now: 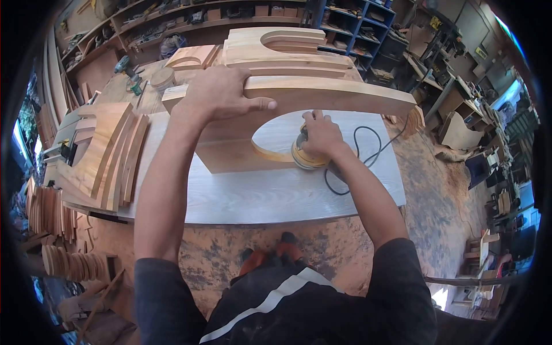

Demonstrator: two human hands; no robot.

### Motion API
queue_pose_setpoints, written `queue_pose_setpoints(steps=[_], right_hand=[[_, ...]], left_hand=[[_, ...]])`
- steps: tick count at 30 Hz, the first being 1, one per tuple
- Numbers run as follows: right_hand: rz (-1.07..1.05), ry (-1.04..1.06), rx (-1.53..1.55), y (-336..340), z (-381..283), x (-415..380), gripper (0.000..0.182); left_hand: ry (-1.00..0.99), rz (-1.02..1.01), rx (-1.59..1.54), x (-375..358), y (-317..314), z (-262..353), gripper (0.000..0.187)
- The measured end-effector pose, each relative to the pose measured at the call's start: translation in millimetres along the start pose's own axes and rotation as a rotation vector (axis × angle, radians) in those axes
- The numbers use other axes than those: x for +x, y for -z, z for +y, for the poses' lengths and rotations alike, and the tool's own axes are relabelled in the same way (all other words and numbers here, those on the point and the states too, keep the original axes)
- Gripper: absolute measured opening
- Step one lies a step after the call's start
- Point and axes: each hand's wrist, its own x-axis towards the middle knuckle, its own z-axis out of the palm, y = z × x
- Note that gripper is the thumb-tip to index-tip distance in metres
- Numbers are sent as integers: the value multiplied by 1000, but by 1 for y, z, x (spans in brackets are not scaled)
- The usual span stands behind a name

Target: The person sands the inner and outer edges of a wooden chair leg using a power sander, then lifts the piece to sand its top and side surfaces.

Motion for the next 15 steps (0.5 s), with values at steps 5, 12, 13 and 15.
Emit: queue_pose_setpoints(steps=[5, 12, 13, 15], right_hand=[[35, -91, 14, -7, -7, -6, 59], [-3, -112, -2, -8, -24, -1, 73], [-51, -82, -12, -3, -25, -1, 73], [-98, -47, -23, -2, -20, -3, 74]], left_hand=[[31, 70, 51, -9, 2, 10, 81], [22, 74, 48, -4, 1, 7, 85], [34, 57, 66, -4, 2, 7, 86], [51, 40, 85, -4, 1, 8, 87]])
